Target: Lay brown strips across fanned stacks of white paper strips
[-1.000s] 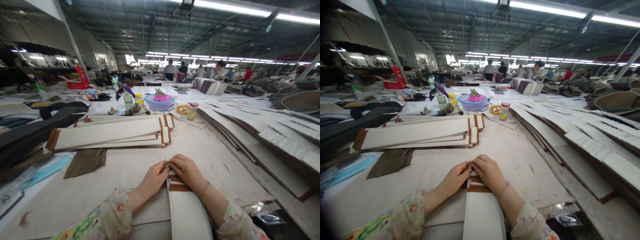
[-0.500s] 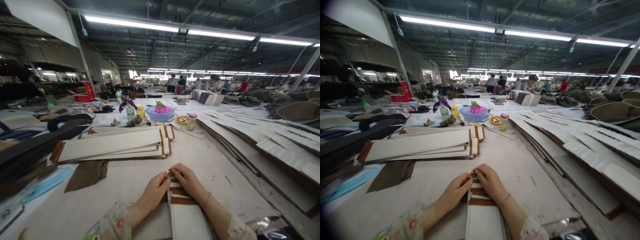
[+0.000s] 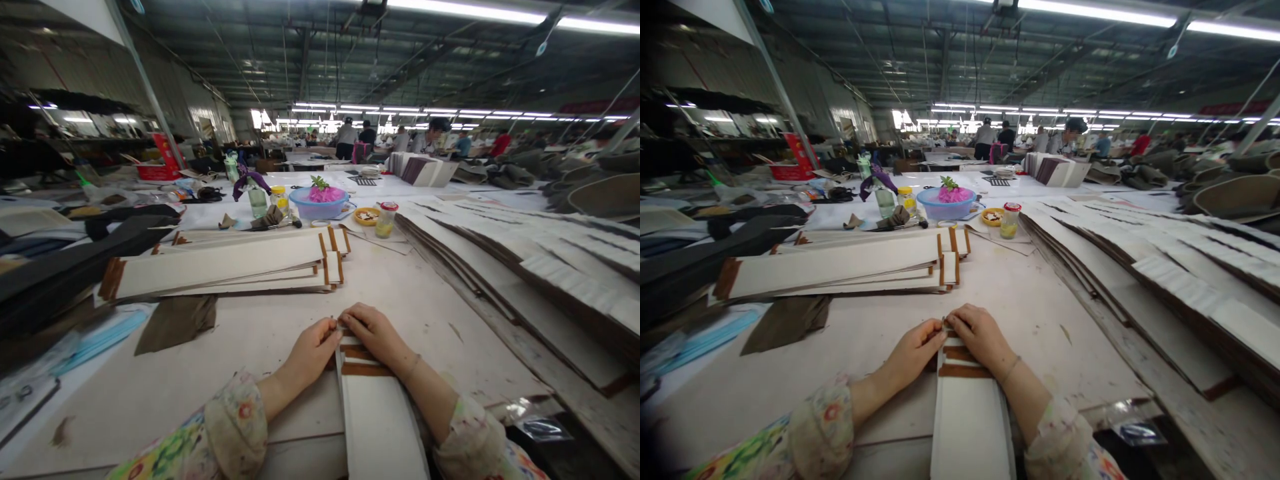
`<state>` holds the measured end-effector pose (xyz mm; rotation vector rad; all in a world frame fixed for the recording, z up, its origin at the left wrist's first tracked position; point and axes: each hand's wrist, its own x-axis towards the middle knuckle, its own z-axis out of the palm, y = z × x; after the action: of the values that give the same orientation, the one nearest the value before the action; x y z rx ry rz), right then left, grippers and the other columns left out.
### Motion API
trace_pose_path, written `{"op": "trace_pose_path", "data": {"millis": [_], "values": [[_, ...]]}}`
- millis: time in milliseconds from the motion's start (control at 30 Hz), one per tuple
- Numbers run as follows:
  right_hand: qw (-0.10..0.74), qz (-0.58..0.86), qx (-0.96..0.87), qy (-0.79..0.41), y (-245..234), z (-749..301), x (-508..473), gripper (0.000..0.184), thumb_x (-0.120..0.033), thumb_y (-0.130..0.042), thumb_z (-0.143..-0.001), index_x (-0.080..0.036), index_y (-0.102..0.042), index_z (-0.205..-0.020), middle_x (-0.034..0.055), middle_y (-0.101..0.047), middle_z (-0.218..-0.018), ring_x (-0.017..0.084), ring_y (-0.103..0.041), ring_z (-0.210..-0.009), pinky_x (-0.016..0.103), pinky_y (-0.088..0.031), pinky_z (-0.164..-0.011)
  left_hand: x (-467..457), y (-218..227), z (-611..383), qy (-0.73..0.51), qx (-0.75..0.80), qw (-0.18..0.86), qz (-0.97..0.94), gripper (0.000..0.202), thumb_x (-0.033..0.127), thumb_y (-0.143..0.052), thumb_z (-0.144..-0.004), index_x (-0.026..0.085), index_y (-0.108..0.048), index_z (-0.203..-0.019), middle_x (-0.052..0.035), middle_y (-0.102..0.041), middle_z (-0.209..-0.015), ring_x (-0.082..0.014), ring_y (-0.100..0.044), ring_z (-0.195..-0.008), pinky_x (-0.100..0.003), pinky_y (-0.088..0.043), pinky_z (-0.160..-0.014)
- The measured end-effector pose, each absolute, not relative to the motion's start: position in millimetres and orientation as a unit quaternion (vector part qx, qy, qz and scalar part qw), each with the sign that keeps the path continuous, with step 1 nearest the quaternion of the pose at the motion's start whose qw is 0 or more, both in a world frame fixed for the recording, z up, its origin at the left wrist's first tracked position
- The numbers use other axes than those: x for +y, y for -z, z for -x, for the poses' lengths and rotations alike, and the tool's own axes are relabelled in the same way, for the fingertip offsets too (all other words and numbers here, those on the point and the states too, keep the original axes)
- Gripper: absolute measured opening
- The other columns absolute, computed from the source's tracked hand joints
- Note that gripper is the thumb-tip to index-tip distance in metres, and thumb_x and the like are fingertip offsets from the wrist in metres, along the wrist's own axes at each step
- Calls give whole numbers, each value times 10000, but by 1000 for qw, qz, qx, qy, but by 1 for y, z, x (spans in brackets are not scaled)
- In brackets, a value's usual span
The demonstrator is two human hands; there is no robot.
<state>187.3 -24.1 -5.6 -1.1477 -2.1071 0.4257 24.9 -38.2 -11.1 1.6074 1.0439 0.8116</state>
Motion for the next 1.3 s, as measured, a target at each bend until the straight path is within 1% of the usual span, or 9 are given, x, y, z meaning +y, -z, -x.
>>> {"op": "trace_pose_path", "data": {"millis": [233,333,433,533,667,833,933,1167,1300], "values": [[323,450,-826,-102,4,-184,-24,181,-227,-451,-862,-173,-565,-732,16,-574,-706,160,-523,-731,311,-370,-703,-40,9,-25,-330,446,494,-670,194,349,-442,-799,164,-476,-752,44,-439,-585,-98,-422,-525,-195,-341,-495],[335,442,-827,-100,3,-185,-25,168,-216,-425,-875,-187,-570,-794,11,-589,-743,144,-534,-744,289,-388,-702,-40,9,-25,-333,443,494,-670,193,351,-447,-795,163,-477,-758,45,-444,-587,-98,-431,-530,-197,-349,-505],[360,443,-816,-91,0,-187,-28,172,-200,-386,-887,-185,-556,-907,40,-592,-845,154,-529,-814,300,-401,-737,-39,10,-25,-334,447,496,-666,188,350,-451,-792,165,-477,-767,49,-445,-589,-98,-436,-527,-199,-357,-506],[374,438,-813,-83,-2,-187,-32,126,-220,-432,-868,-189,-553,-887,50,-574,-846,168,-517,-830,309,-414,-748,-39,12,-25,-331,445,519,-651,202,364,-440,-801,166,-483,-810,49,-453,-607,-95,-442,-505,-200,-367,-480],[337,424,-838,-63,-3,-187,-35,81,-224,-475,-846,-202,-547,-876,44,-566,-832,165,-528,-808,289,-441,-726,-38,15,-25,-329,437,535,-644,238,383,-426,-813,164,-504,-867,38,-475,-638,-99,-454,-503,-205,-380,-465],[312,425,-848,-50,-1,-185,-35,116,-196,-442,-856,-195,-553,-888,52,-584,-839,164,-542,-805,286,-442,-740,-39,13,-25,-350,423,459,-699,225,342,-420,-833,160,-545,-876,-11,-574,-751,-137,-525,-699,-223,-414,-632],[312,436,-843,-45,0,-184,-35,124,-180,-431,-851,-182,-555,-864,57,-584,-811,170,-543,-777,290,-438,-715,-40,12,-24,-349,423,432,-716,225,337,-415,-837,161,-552,-869,-20,-595,-791,-147,-533,-742,-231,-408,-677],[334,446,-828,-62,0,-187,-33,127,-205,-431,-857,-192,-556,-843,32,-584,-781,146,-547,-737,257,-432,-684,-40,13,-25,-327,443,435,-713,220,324,-415,-830,160,-549,-890,5,-567,-686,-129,-513,-619,-221,-401,-593],[340,434,-831,-79,-3,-187,-35,180,-199,-392,-880,-194,-568,-843,26,-595,-796,132,-554,-763,243,-436,-704,-38,14,-24,-328,446,442,-706,236,327,-421,-823,159,-553,-923,-1,-583,-709,-132,-522,-623,-224,-406,-592]]}}
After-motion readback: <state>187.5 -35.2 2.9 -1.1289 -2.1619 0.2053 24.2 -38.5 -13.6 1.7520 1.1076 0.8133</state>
